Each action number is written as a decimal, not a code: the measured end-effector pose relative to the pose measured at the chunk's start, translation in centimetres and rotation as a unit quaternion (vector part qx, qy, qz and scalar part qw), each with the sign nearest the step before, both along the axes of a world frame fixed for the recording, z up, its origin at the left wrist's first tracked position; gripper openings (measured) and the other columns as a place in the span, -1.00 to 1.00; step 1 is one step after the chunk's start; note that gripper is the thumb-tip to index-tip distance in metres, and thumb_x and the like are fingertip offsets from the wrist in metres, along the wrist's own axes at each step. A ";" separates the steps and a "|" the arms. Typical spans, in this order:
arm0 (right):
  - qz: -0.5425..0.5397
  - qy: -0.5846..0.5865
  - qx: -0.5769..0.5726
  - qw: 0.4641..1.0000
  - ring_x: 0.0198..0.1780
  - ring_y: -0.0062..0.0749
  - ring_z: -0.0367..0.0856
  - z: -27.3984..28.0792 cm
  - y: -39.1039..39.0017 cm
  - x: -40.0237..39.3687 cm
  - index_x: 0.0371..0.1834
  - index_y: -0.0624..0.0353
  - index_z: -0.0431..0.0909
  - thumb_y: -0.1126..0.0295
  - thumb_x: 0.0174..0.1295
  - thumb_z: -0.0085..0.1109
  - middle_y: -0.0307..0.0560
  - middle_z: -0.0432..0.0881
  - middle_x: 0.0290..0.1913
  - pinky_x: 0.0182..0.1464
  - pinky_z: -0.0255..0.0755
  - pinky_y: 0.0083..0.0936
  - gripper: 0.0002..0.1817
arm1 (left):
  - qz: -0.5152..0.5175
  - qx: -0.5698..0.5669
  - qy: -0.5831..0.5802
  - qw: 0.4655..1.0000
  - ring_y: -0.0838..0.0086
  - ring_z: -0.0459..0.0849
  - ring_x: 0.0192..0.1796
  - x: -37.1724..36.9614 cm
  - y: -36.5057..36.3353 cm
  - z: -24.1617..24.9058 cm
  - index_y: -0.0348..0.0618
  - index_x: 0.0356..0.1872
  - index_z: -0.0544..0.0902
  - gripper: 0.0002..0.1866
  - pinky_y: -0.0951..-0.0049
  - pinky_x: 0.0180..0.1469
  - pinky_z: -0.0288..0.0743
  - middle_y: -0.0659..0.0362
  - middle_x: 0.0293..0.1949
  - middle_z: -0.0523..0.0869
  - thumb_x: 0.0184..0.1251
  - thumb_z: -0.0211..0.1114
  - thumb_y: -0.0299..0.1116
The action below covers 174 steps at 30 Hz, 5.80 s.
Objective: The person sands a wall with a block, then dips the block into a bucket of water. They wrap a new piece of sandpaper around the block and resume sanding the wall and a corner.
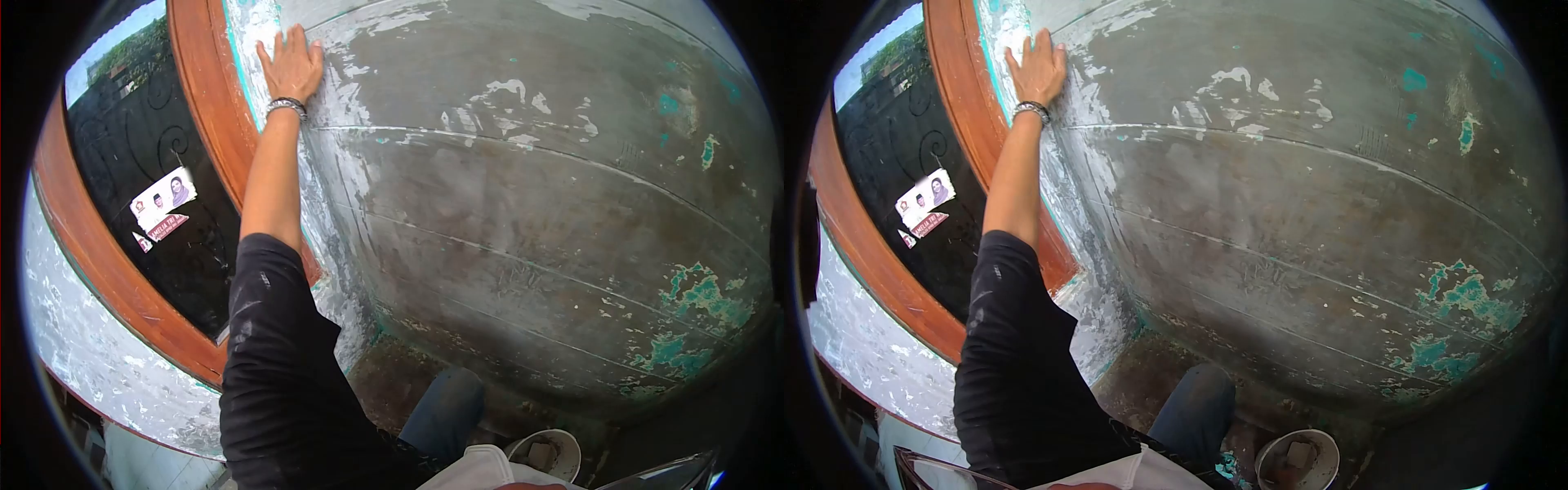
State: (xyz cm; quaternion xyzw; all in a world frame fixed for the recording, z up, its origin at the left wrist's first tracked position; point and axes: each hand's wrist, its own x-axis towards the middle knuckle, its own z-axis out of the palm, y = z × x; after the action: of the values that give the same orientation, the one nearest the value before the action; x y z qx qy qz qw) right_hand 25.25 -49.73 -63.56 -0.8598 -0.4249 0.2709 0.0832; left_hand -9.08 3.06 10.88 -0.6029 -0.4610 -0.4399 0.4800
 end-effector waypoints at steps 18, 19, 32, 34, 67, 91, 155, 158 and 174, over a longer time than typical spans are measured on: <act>0.134 -0.158 -0.051 0.977 -0.39 -0.05 0.64 -13.2 -13.1 -1.3 -0.37 0.17 0.65 0.37 0.07 0.04 0.09 0.64 -0.40 -0.26 0.49 -0.10 -0.81 | 0.099 -0.165 0.142 0.971 0.13 -0.15 0.50 -3.7 -2.2 -17.4 -0.50 0.33 0.07 -0.12 -0.04 0.44 -0.43 -0.15 0.43 -0.02 -0.03 0.09 -0.19; 0.151 -0.169 -0.041 0.973 -0.39 -0.05 0.64 -15.0 -13.7 -1.2 -0.38 0.17 0.65 0.38 0.07 0.04 0.09 0.64 -0.40 -0.26 0.49 -0.09 -0.80 | 0.101 -0.190 0.142 0.966 0.13 -0.15 0.50 -3.6 -2.8 -18.9 -0.51 0.33 0.07 -0.12 -0.02 0.45 -0.42 -0.15 0.43 -0.02 -0.03 0.11 -0.18; -0.010 -0.143 -0.006 0.990 -0.26 0.04 0.64 -10.1 -11.2 -2.5 -0.29 0.20 0.63 0.19 0.10 0.04 0.16 0.65 -0.35 -0.13 0.51 -0.14 -0.68 | 0.122 -0.560 0.474 0.669 0.30 0.66 -0.06 -5.2 -8.5 -36.8 -0.02 -0.07 0.62 -0.67 0.06 0.46 -0.27 0.10 -0.15 0.69 0.25 -0.07 -0.35; 0.155 -0.072 -0.074 0.983 -0.20 0.01 0.64 -9.9 -10.1 -0.9 -0.27 0.25 0.60 0.22 0.10 0.04 0.16 0.65 -0.31 -0.10 0.50 -0.15 -0.68 | 0.032 -0.517 0.346 0.782 0.35 0.69 -0.11 -5.7 -7.7 -36.3 -0.03 -0.13 0.62 -0.70 0.05 0.42 -0.10 0.12 -0.22 0.72 0.23 -0.05 -0.40; -0.409 0.226 0.243 0.850 -0.29 -0.24 0.67 11.1 -8.3 -3.7 -0.03 0.30 0.52 0.21 0.10 0.06 0.06 0.64 -0.27 -0.36 0.57 -0.29 -0.55 | -0.471 -0.531 -0.186 0.679 0.38 0.65 -0.27 -4.2 -26.5 -55.6 -0.25 -0.30 0.64 -0.85 0.43 -0.16 0.49 0.09 -0.32 0.70 0.28 0.18 -0.38; -0.282 0.073 -0.062 0.955 -0.12 -0.09 0.64 9.7 -11.5 -1.9 -0.16 0.13 0.64 -0.01 0.04 0.14 0.10 0.66 -0.20 -0.06 0.48 -0.21 -0.53 | -0.701 -0.524 0.363 0.318 0.20 0.65 -0.12 34.7 -47.6 -40.1 -0.18 -0.12 0.60 -0.71 0.30 -0.12 0.49 0.05 -0.17 0.66 0.19 0.26 -0.27; -0.296 0.158 0.066 0.940 -0.12 -0.12 0.63 8.7 -12.4 -3.1 0.05 0.04 0.51 0.33 0.00 0.12 0.13 0.64 -0.19 -0.10 0.45 -0.22 -0.56 | -0.674 -0.564 0.420 0.227 0.06 0.63 -0.05 35.5 -43.5 -40.7 -0.24 0.06 0.51 -0.53 0.19 -0.02 0.48 -0.10 -0.03 0.62 0.22 0.22 -0.14; -0.177 0.143 -0.112 0.967 -0.02 -0.09 0.60 10.0 -9.3 -3.2 0.07 -0.01 0.52 0.23 0.07 0.12 0.06 0.62 -0.05 -0.01 0.45 -0.24 -0.56 | -0.680 -0.550 0.413 0.255 0.05 0.61 -0.03 34.9 -42.6 -39.6 -0.22 0.08 0.49 -0.53 0.21 -0.02 0.48 -0.07 0.02 0.59 0.22 0.22 -0.14; -0.037 0.255 -0.172 0.951 -0.03 -0.26 0.63 -1.5 -8.0 -2.1 -0.09 0.13 0.64 0.11 -0.08 0.29 0.05 0.66 -0.11 0.00 0.48 -0.31 -0.52 | -0.634 -0.534 0.446 0.338 0.05 0.61 -0.09 36.1 -42.5 -40.4 -0.21 0.06 0.48 -0.53 0.20 -0.11 0.49 -0.05 -0.10 0.63 0.18 0.22 -0.16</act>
State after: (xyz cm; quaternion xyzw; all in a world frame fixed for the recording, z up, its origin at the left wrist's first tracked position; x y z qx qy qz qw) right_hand 23.15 -57.68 -65.02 -0.7783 -0.3044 0.5470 0.0493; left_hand 27.04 -39.40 -29.51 -0.9485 0.2053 0.0625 -0.2330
